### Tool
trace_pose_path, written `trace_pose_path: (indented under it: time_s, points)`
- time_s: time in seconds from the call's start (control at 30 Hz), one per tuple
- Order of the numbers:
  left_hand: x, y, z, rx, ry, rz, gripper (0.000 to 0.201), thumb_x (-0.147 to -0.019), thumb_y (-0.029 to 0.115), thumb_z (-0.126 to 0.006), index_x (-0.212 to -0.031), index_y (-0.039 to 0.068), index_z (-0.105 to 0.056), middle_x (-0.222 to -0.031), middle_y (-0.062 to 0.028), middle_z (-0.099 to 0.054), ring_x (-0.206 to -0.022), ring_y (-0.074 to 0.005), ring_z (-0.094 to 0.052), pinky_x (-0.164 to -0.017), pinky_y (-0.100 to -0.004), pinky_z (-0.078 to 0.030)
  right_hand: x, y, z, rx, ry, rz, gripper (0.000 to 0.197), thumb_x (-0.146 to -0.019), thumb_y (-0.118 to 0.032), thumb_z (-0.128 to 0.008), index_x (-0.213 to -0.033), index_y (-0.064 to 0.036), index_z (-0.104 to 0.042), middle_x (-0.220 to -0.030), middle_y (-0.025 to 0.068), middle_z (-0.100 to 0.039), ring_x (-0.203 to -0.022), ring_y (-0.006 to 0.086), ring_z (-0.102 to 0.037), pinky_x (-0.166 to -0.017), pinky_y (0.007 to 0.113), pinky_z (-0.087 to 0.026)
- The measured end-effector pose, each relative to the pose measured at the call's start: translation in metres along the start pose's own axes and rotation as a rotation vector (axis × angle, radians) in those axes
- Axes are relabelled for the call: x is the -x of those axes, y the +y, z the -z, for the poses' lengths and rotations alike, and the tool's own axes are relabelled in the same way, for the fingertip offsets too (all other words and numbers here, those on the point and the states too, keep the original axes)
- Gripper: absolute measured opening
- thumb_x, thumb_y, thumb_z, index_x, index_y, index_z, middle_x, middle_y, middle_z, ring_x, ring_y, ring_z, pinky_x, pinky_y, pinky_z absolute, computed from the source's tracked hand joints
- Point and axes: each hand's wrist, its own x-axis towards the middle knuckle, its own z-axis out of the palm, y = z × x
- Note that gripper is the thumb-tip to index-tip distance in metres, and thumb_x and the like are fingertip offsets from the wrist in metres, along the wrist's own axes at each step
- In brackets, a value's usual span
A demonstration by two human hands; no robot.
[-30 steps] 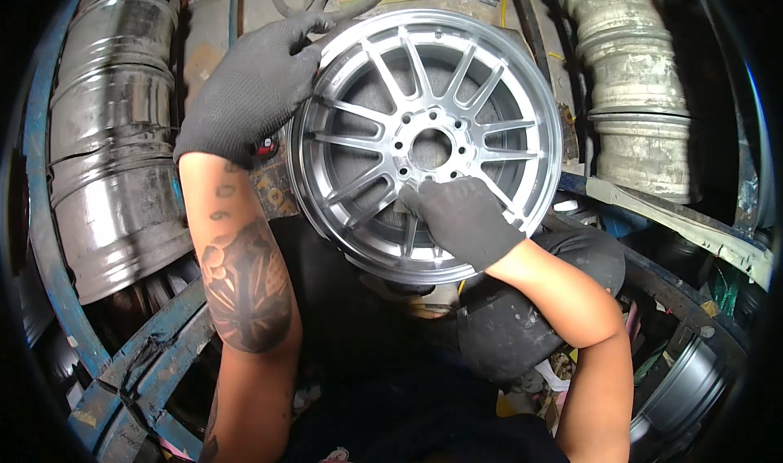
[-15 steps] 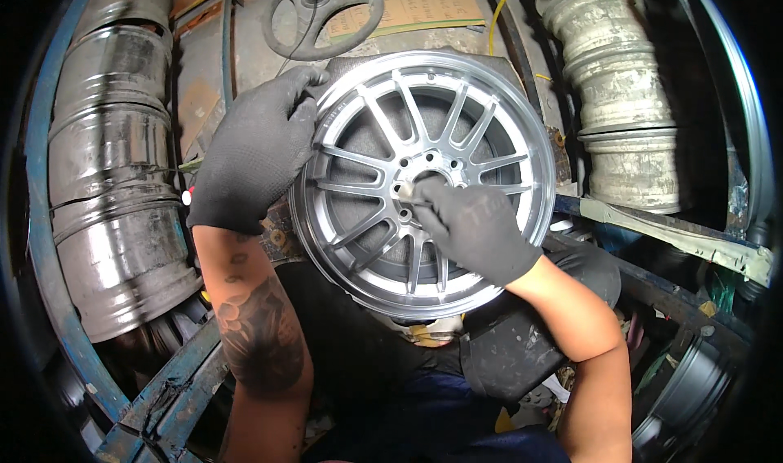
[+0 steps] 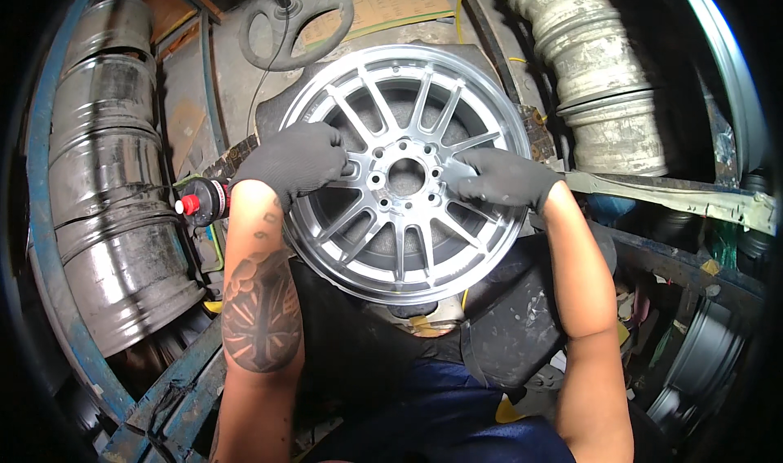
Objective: The person scrubs a silver alloy wheel with a small abrasive pad, focusing on the spokes and rim edges. The wheel rests on a tire on the floor while the person rotates it to access different areas.
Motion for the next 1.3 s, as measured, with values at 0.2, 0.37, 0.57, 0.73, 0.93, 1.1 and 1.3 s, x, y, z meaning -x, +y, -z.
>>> trace_pose_path:
  time_s: [0.2,0.37,0.57,0.73,0.93,1.1,1.3]
  points:
    - [-0.045,-0.020,-0.047,-0.186,-0.220,-0.053,0.043,-0.092,0.031,-0.063,-0.122,0.005,-0.078,-0.127,-0.0238,-0.075,-0.119,-0.0407,-0.072,-0.103,-0.0464,-0.057,-0.043,-0.004,-0.052,-0.823,0.414,0.007,0.032,-0.100,-0.021,-0.070,-0.123,0.0018,-0.071,-0.105,0.0052,-0.074,-0.093,0.0127,-0.068,-0.084,0.029,-0.055]
    - [-0.025,0.029,-0.049,-0.053,-0.127,0.084,0.045,-0.092,0.030,-0.059,-0.124,0.005,-0.078,-0.130,-0.0238,-0.074,-0.122,-0.0408,-0.072,-0.106,-0.0462,-0.056,-0.046,-0.005,-0.047,-0.923,0.564,-0.025,0.026,-0.097,-0.020,-0.069,-0.118,-0.0044,-0.073,-0.098,0.0010,-0.071,-0.081,0.0108,-0.065,-0.071,0.027,-0.053]
    - [0.009,0.044,-0.078,-0.106,-0.224,0.077,0.043,-0.093,0.027,-0.056,-0.122,0.004,-0.079,-0.131,-0.0248,-0.073,-0.122,-0.0409,-0.072,-0.106,-0.0470,-0.056,-0.051,-0.005,-0.029,-0.488,0.610,0.086,0.035,-0.099,-0.029,-0.074,-0.119,-0.0002,-0.073,-0.098,0.0056,-0.076,-0.086,0.0158,-0.071,-0.079,0.034,-0.057]
    - [0.034,0.032,-0.084,0.020,-0.113,-0.079,0.041,-0.103,0.035,-0.057,-0.126,0.005,-0.075,-0.119,-0.0282,-0.075,-0.113,-0.0439,-0.073,-0.101,-0.0504,-0.057,-0.044,-0.024,-0.039,0.151,0.454,0.372,0.027,-0.094,-0.022,-0.074,-0.113,-0.0037,-0.071,-0.097,0.0156,-0.075,-0.090,0.0347,-0.073,-0.083,0.046,-0.056]
    - [0.040,0.025,-0.039,0.026,0.424,-0.131,0.040,-0.103,0.030,-0.057,-0.128,0.003,-0.069,-0.112,-0.0281,-0.075,-0.107,-0.0463,-0.071,-0.097,-0.0531,-0.056,0.012,-0.012,-0.059,0.438,0.277,0.515,0.017,-0.095,-0.022,-0.076,-0.108,-0.0109,-0.075,-0.091,0.0146,-0.070,-0.090,0.0384,-0.068,-0.082,0.050,-0.053]
    - [0.046,0.015,-0.004,0.143,0.430,-0.053,0.042,-0.102,0.030,-0.056,-0.130,0.002,-0.068,-0.116,-0.0283,-0.074,-0.109,-0.0445,-0.072,-0.098,-0.0506,-0.056,0.035,-0.004,-0.077,0.545,0.161,0.563,0.019,-0.091,-0.019,-0.077,-0.109,-0.0147,-0.078,-0.086,0.0096,-0.069,-0.087,0.0340,-0.068,-0.082,0.049,-0.052]
    - [0.015,0.008,-0.005,0.126,0.455,-0.067,0.046,-0.103,0.036,-0.057,-0.134,0.003,-0.068,-0.115,-0.0278,-0.074,-0.110,-0.0414,-0.073,-0.100,-0.0475,-0.056,0.030,0.004,-0.085,0.731,0.124,0.544,0.032,-0.087,-0.022,-0.078,-0.119,-0.0225,-0.080,-0.085,0.0042,-0.068,-0.082,0.0276,-0.068,-0.080,0.044,-0.051]
